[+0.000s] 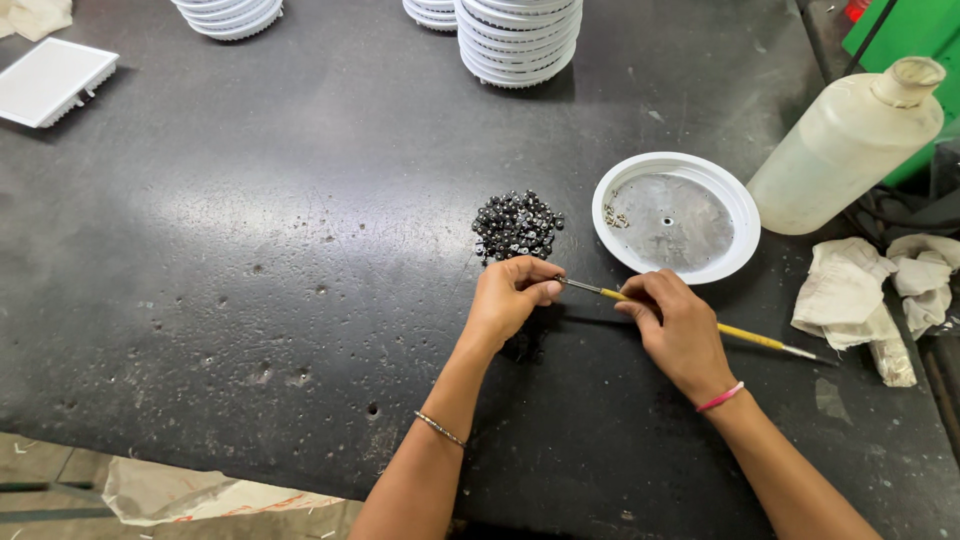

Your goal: The person sits at a factory workbench fitting small black plastic components together by hand, occasionally using a small yellow-handled pick to help seat the parts, and places each finished assembly into a white tray beside a pile of loose parts. Stacks of white lamp housings sit on the bench around the work area.

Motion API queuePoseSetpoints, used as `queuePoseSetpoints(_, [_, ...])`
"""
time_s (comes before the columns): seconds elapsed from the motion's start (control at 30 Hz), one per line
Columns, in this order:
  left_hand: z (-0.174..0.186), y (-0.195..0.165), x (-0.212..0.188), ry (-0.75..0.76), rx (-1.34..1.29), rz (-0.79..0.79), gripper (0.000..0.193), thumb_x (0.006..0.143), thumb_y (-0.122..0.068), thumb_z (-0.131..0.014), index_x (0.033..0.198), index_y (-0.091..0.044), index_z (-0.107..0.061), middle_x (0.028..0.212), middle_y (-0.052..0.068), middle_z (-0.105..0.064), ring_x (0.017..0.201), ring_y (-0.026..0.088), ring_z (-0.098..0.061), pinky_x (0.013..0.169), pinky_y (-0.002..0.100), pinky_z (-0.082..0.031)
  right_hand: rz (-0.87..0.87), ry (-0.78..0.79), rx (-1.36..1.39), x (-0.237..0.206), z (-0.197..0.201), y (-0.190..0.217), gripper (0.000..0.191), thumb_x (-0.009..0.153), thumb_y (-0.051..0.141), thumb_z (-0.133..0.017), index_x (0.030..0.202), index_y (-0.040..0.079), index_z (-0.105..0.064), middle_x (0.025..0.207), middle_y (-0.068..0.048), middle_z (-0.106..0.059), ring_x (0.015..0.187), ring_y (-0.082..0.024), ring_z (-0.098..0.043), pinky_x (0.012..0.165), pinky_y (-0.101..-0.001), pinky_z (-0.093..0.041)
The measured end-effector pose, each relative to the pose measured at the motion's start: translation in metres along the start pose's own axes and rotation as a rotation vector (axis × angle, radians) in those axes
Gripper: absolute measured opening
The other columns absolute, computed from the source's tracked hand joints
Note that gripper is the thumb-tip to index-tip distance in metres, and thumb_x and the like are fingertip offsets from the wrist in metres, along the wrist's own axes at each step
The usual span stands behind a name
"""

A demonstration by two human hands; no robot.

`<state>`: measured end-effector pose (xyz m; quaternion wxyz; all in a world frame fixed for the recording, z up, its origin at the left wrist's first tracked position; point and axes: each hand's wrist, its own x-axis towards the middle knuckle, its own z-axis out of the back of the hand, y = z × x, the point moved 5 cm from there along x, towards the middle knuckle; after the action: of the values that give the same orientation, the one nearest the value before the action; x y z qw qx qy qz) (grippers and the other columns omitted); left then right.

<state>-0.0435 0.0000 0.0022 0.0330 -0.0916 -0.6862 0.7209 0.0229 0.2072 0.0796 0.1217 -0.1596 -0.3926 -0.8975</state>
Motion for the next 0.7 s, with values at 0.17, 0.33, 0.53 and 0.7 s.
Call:
queuePoseSetpoints(0.17, [-0.004,-0.004,-0.003,0.033,0.027,-0.077,0.02,0.085,0.004,-0.075,0.104,-0.001,-0.077,0.093,0.004,-0.077,0.085,0.01,-0.07,0.077,0.025,-0.059,-0.135,0.084,-0.091,-0.003,-0.004,-0.01,0.013,0.097,0.014,-0.06,0.1,0.008,-0.071,0.082,-0.009,-0.071,0.071,-0.027,-0.071,0.065,-0.0375,-0.053])
queuePoseSetpoints(0.33, [0.002,-0.014,-0.006,-0.007,0.12,-0.109,0.02,0.085,0.003,-0.076,0.104,-0.003,-0.077,0.097,0.006,-0.08,0.088,0.01,-0.072,0.082,0.026,-0.059,-0.257,0.18,-0.069,-0.003,-0.012,-0.014,0.017,0.099,0.018,-0.058,0.102,0.009,-0.072,0.074,-0.009,-0.072,0.069,-0.026,-0.072,0.065,-0.037,-0.053])
queuePoseSetpoints(0.53, [0.04,-0.031,-0.007,-0.35,0.232,-0.283,0.034,0.091,0.003,-0.068,0.122,-0.011,-0.074,0.108,0.007,-0.079,0.097,0.012,-0.075,0.088,0.027,-0.058,-0.122,0.08,-0.043,-0.001,-0.005,-0.008,0.017,0.095,0.02,-0.063,0.104,0.008,-0.072,0.086,-0.01,-0.074,0.076,-0.025,-0.074,0.068,-0.0364,-0.055])
queuePoseSetpoints(0.7, [0.065,-0.039,-0.011,-0.466,0.235,-0.329,0.05,0.09,0.011,-0.054,0.131,-0.013,-0.069,0.114,0.007,-0.077,0.092,0.013,-0.077,0.08,0.029,-0.06,-0.064,0.067,-0.228,-0.003,-0.001,-0.004,0.018,0.089,0.023,-0.072,0.101,0.009,-0.074,0.095,-0.009,-0.072,0.087,-0.029,-0.069,0.075,-0.0403,-0.052])
